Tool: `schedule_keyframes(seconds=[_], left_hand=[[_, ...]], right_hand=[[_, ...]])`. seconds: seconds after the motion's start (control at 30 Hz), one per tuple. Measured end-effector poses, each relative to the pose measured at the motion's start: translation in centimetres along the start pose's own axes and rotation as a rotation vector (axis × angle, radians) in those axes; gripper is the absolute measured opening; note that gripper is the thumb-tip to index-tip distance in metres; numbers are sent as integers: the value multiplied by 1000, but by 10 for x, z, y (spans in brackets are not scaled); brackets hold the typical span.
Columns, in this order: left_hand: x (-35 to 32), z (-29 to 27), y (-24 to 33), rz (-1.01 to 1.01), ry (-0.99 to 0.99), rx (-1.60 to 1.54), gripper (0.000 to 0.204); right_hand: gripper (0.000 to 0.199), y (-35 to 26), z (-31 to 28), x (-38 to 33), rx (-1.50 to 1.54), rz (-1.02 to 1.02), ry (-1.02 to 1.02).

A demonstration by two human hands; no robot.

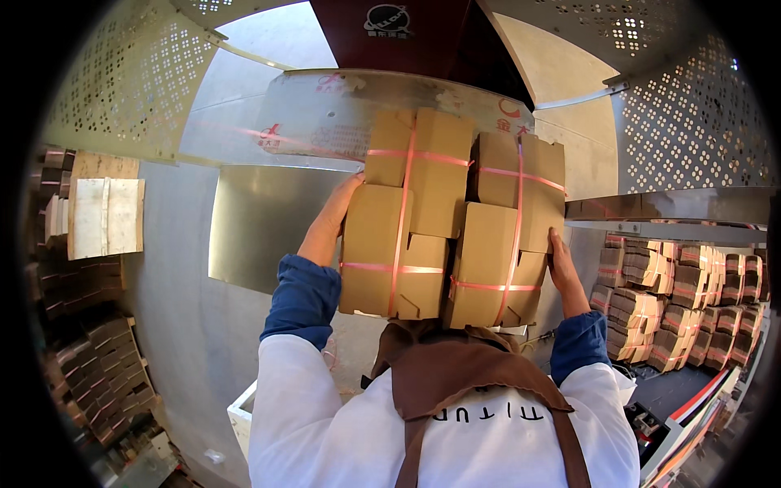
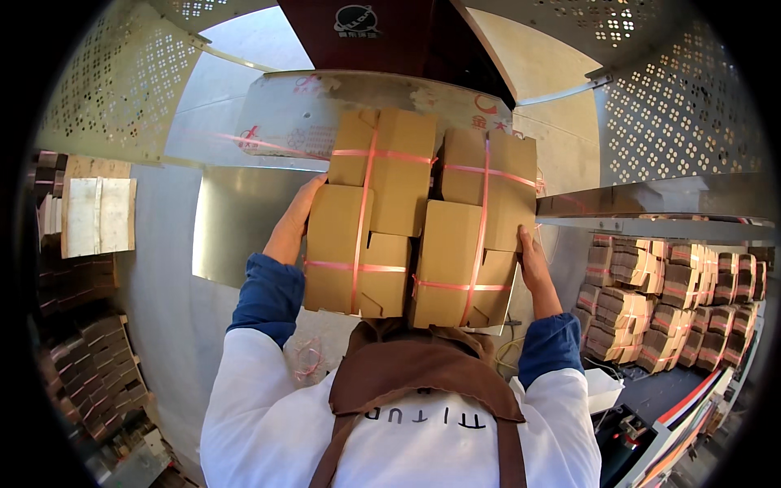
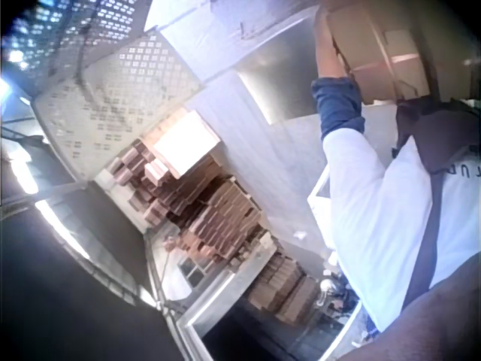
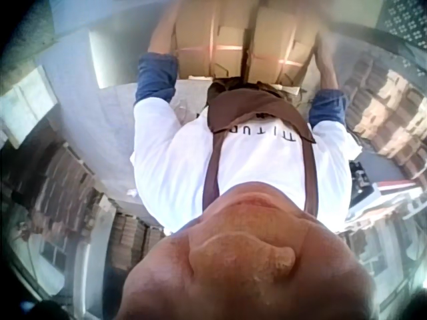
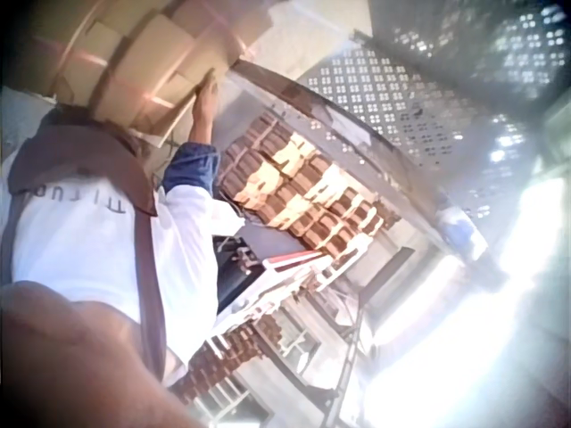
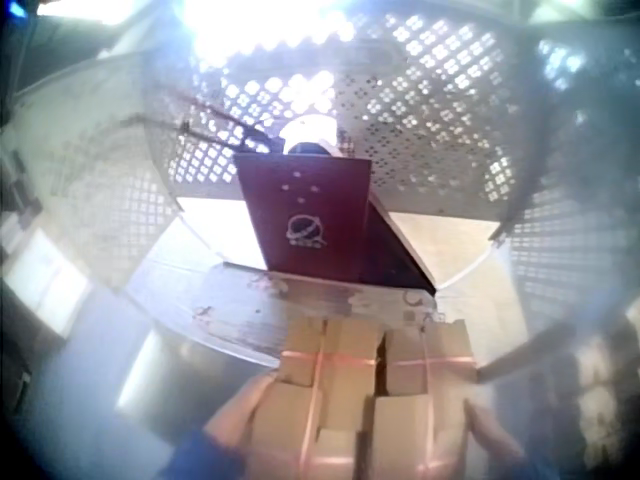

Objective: The person stacks flat corrugated cardboard pieces, places them into a strapping machine, and secures them with pink plastic straps. The person then removes the bundles and stacks them on a nearby table.

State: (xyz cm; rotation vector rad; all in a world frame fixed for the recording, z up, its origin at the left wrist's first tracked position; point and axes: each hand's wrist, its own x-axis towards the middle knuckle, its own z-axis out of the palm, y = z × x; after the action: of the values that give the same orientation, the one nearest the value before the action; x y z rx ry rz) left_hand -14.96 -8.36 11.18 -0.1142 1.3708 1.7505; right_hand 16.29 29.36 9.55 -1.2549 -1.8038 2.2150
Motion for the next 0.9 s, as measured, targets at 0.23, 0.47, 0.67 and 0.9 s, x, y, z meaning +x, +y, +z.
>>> schedule_keyframes(seconds=[0.23, 0.47, 0.67, 0.9], left_hand=[[1, 5, 4, -32, 36, 45, 46], [8, 5, 6, -37, 38, 65, 45], [11, 7, 7, -31, 19, 20, 43], [22, -9, -4, -28, 55, 32, 44]], right_hand=[[78, 3, -4, 0, -71, -5, 13], [79, -2, -3, 1, -101, 3, -9], [76, 3, -4, 4, -107, -4, 4], [76, -4, 4, 0, -117, 37, 42]])
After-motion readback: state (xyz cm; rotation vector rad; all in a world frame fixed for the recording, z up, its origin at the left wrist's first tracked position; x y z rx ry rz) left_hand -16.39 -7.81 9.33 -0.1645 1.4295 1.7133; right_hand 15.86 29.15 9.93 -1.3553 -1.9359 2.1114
